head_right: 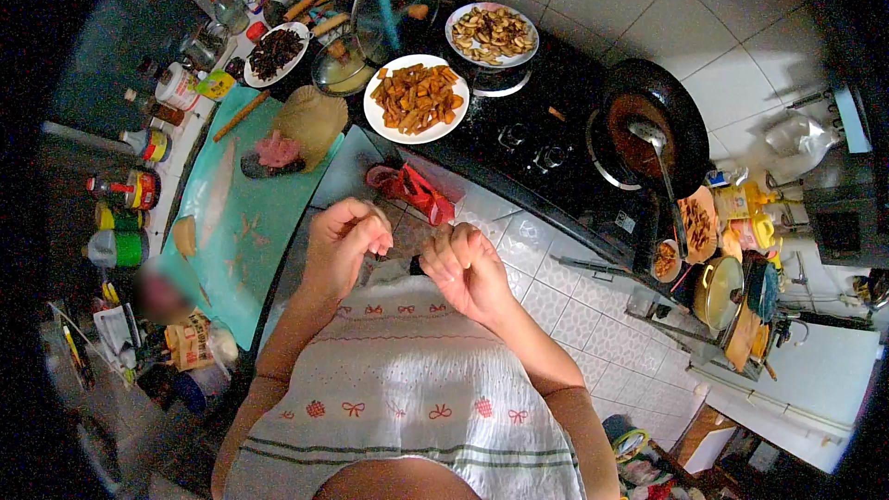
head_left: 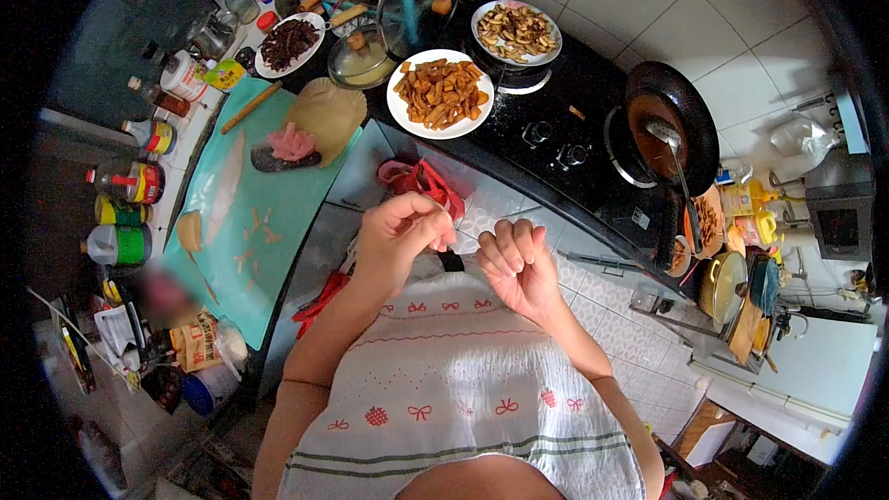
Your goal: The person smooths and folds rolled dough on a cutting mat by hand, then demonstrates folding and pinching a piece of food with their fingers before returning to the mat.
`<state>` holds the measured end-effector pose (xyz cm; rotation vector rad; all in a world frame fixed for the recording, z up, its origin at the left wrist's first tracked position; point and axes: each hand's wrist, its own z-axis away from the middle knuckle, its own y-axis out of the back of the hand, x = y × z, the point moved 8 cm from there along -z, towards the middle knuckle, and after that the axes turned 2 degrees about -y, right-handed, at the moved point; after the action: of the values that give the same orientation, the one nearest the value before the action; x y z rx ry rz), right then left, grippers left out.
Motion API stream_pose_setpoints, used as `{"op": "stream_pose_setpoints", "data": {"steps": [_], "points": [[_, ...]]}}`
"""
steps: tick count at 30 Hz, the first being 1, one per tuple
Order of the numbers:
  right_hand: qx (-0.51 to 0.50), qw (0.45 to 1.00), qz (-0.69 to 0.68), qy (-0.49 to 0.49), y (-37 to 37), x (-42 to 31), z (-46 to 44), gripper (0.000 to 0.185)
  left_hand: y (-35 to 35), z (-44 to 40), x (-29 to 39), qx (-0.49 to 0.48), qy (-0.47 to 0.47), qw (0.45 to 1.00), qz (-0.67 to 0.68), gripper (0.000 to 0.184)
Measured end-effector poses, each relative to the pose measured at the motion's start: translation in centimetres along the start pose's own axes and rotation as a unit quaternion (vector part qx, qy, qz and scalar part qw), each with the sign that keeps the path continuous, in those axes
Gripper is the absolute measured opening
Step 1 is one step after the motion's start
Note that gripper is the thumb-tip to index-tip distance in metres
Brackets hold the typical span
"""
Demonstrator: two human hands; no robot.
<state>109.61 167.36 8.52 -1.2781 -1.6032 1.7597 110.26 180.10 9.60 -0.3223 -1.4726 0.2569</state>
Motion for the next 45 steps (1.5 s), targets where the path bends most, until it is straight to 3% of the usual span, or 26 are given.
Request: {"op": "stream_pose_setpoints", "data": {"steps": [8, 11, 15, 21, 23, 26, 27, 29, 30, 31, 33, 34, 37, 38, 40, 41, 43, 45], "points": [[0.013, 1.0, 0.011, -0.01, 0.0, 0.1, 0.2, 0.035, -0.2, 0.2, 0.6, -0.033, -0.004, 0.994, -0.107, 0.026], [0.04, 0.998, 0.052, -0.018, -0.1, 0.0, 0.5, 0.026, 0.1, 0.3, 1.0, -0.021, 0.024, 0.978, -0.206, 0.026], [0.026, 0.997, 0.067, -0.014, 0.3, 0.1, 1.0, 0.017, -0.8, 0.2, 1.8, 0.033, -0.022, 0.984, -0.173, 0.022], [-0.058, 0.996, 0.067, -0.003, -0.5, 0.0, 1.2, 0.022, -1.2, 0.5, 2.0, 0.024, -0.014, 0.981, -0.19, 0.016], [-0.047, 0.998, 0.048, -0.009, -0.3, 0.1, 1.0, 0.022, -0.9, 0.7, 1.8, 0.006, -0.024, 0.977, -0.212, 0.014], [-0.015, 0.994, 0.108, 0.013, 0.7, 0.1, 0.7, 0.02, 0.2, 0.4, 0.8, 0.041, 0.062, 0.964, -0.255, 0.014], [-0.003, 0.989, 0.143, 0.025, 0.8, 0.0, 0.5, 0.019, 0.3, 0.2, 1.3, 0.047, 0.015, 0.953, -0.298, 0.013], [0.058, 0.872, 0.482, 0.058, 0.7, -1.3, 0.2, 0.014, 0.6, -0.3, 1.2, 0.058, -0.079, 0.92, -0.38, 0.013], [0.085, 0.768, 0.63, 0.073, 0.5, -2.0, -0.1, 0.012, 0.4, -0.5, 1.9, 0.067, -0.164, 0.887, -0.427, 0.013], [0.09, 0.682, 0.71, 0.149, -0.1, -2.4, -0.3, 0.006, 0.1, -0.7, 2.4, 0.074, -0.247, 0.845, -0.469, 0.013], [0.126, 0.666, 0.725, 0.117, 1.7, -2.5, -0.3, 0.007, 0.2, -0.5, 2.1, 0.078, -0.282, 0.802, -0.521, 0.012], [0.144, 0.658, 0.732, 0.101, 2.6, -2.6, -0.3, 0.01, 0.8, -0.5, 1.3, 0.075, -0.235, 0.809, -0.534, 0.01], [0.11, 0.531, 0.833, 0.112, 3.3, -3.0, -0.1, 0.011, 2.2, -0.6, -0.6, 0.057, -0.13, 0.783, -0.605, 0.006], [0.106, 0.524, 0.833, 0.142, 3.2, -3.2, -0.2, 0.01, 2.5, -0.7, -1.0, 0.05, -0.1, 0.766, -0.633, 0.007], [0.1, 0.509, 0.831, 0.201, 2.7, -3.4, -0.4, 0.009, 1.5, -0.7, 0.5, 0.072, -0.207, 0.779, -0.587, 0.008], [0.106, 0.532, 0.815, 0.205, 2.7, -3.4, -0.4, 0.008, 1.0, -0.4, 1.3, 0.083, -0.26, 0.782, -0.561, 0.01], [0.119, 0.574, 0.782, 0.211, 2.9, -3.4, -0.4, 0.006, 1.3, -0.7, 0.7, 0.074, -0.228, 0.814, -0.529, 0.013], [0.143, 0.62, 0.76, 0.129, 4.0, -2.9, -0.3, 0.004, 1.4, -0.7, 0.2, 0.06, -0.191, 0.837, -0.51, 0.014]]}}
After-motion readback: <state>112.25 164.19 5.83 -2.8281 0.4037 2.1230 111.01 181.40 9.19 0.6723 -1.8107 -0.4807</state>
